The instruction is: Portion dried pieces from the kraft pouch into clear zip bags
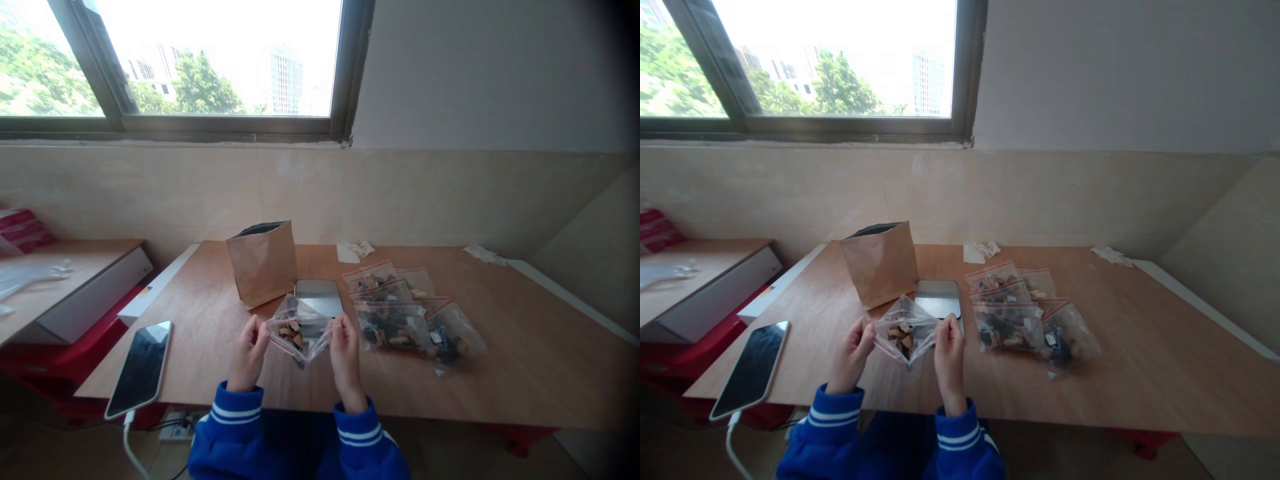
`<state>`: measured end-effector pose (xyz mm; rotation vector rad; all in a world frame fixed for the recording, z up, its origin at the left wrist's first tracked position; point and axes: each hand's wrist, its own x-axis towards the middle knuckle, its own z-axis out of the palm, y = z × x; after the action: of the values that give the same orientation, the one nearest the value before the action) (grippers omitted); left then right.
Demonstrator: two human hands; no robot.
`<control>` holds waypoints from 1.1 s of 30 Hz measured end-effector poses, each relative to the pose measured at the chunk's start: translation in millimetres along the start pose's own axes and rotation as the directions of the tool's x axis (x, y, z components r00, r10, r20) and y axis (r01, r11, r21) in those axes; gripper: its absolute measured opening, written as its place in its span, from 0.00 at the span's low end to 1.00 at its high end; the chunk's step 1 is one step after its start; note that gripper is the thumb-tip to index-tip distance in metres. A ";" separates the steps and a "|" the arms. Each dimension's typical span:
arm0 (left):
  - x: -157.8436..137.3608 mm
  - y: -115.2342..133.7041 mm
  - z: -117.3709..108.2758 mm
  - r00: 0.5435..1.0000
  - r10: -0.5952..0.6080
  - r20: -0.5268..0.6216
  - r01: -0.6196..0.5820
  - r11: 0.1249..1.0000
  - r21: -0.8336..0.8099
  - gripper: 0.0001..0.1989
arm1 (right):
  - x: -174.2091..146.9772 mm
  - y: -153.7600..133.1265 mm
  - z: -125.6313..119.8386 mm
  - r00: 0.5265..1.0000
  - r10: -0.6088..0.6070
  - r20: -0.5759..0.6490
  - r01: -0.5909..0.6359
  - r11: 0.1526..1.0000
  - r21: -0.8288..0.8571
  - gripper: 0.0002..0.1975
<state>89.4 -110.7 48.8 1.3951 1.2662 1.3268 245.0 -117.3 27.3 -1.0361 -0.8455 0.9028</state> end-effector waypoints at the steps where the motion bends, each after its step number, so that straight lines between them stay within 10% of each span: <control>1: 1.0 0.5 -3.1 1.000 -0.007 -0.005 0.007 1.000 0.006 0.19 | 0.3 -4.6 -2.1 1.000 -0.004 0.007 0.004 1.000 0.018 0.18; 8: 4.0 -16.9 35.5 0.968 -0.213 -0.130 0.096 0.799 -0.593 0.17 | -18.7 -28.1 18.9 0.999 0.016 0.029 -0.022 0.973 0.229 0.12; 14: 0.0 -23.1 59.7 0.895 -0.399 0.201 0.394 0.494 -0.775 0.27 | -13.5 -17.3 18.8 0.993 -0.016 0.118 0.020 0.999 -0.034 0.12; 20: 16.1 -43.5 54.5 0.874 -0.474 0.110 0.381 0.526 -0.760 0.27 | -16.9 -56.0 13.4 0.954 -0.272 0.124 0.298 0.875 -0.381 0.07; 25: 29.7 -47.7 54.7 0.909 -0.410 0.081 0.295 0.491 -0.819 0.21 | 2.7 -64.3 34.3 0.861 -0.174 0.478 0.375 0.852 -0.365 0.11; 29: 31.0 -48.0 55.3 0.902 -0.430 0.035 0.267 0.493 -0.828 0.20 | 35.4 -37.3 50.3 0.832 -0.017 0.555 0.414 0.686 -0.599 0.14; 33: 30.1 -54.2 56.5 0.912 -0.409 0.040 0.265 0.513 -0.817 0.21 | 57.3 -20.3 59.8 0.694 0.050 0.718 0.586 0.541 -0.604 0.12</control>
<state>136.7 -67.7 -5.6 0.3509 0.7580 1.4629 217.7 -50.1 72.0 -1.2788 -2.1643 0.5445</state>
